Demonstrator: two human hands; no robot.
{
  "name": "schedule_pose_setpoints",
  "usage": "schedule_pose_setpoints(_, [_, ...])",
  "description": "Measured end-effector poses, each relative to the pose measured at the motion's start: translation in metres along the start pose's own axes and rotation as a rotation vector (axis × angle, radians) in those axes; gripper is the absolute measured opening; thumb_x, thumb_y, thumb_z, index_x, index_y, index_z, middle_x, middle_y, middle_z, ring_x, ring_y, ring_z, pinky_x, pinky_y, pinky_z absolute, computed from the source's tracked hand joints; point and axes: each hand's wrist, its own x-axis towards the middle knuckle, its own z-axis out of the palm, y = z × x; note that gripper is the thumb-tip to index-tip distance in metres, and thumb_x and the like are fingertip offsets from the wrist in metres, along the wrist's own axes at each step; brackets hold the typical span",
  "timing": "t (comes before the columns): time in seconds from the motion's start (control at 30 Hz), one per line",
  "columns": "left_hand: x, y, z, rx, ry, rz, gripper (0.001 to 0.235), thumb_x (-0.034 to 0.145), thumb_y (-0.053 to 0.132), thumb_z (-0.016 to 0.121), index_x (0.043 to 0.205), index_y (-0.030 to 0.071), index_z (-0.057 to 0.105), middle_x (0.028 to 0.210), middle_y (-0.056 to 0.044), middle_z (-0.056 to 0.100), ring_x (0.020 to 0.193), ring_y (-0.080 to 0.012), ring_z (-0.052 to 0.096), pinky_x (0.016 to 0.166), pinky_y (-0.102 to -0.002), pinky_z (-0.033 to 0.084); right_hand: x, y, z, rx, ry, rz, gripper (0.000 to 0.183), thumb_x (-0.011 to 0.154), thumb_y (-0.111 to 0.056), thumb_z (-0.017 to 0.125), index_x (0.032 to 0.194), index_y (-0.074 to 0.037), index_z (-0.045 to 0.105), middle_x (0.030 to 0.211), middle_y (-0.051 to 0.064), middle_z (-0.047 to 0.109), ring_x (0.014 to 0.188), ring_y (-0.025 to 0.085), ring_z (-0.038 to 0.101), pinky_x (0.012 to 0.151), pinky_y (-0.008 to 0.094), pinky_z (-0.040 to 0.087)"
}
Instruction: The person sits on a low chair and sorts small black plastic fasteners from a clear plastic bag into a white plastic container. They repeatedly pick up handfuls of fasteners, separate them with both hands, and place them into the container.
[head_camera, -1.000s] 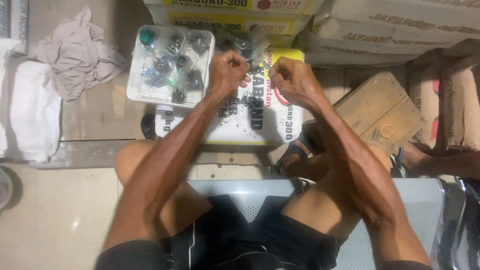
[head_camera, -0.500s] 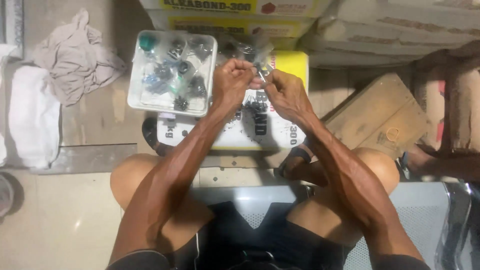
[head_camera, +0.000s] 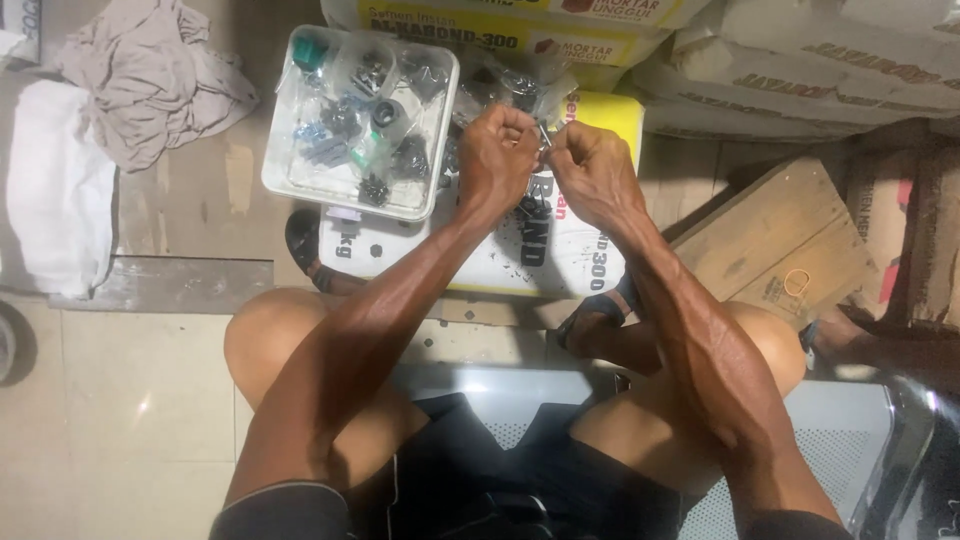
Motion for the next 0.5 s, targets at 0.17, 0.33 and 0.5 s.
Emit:
schedule_pose_setpoints(0.17, [0.004,-0.012,0.005,-0.062,0.015,0.017,0.011,0.090,-0.003,0.061,0.100,-0.006,0.064,0.080,-0.017,0.071,0.065,-0.0126,0.072,0.056,-0.021,0.066,0.000,0.016,0.001,-0.025,-0.011,0.004,0.018,0.093,-0.001,0.052,0.085,-0.005,0.068,0.059,0.008,0.057,0.057,0.018,0.057,0.057,0.033,0.047])
schedule_pose_setpoints(0.33, [0.001,-0.016,0.010,-0.096,0.015,0.020,0.012,0.090,-0.002,0.060,0.101,-0.005,0.064,0.079,-0.016,0.070,0.066,-0.0129,0.070,0.055,-0.022,0.065,0.002,0.032,-0.002,-0.099,-0.038,0.010,0.021,0.094,-0.001,0.051,0.083,-0.004,0.068,0.059,0.008,0.057,0.057,0.020,0.060,0.059,0.034,0.050])
schedule_pose_setpoints(0.5, [0.003,-0.026,0.013,-0.118,0.033,-0.003,0.015,0.091,-0.001,0.061,0.105,-0.005,0.064,0.083,-0.016,0.071,0.070,-0.0150,0.074,0.061,-0.026,0.068,0.001,0.020,0.001,-0.140,-0.037,0.029,0.021,0.096,-0.001,0.053,0.081,-0.003,0.069,0.057,0.008,0.057,0.054,0.022,0.061,0.058,0.035,0.051])
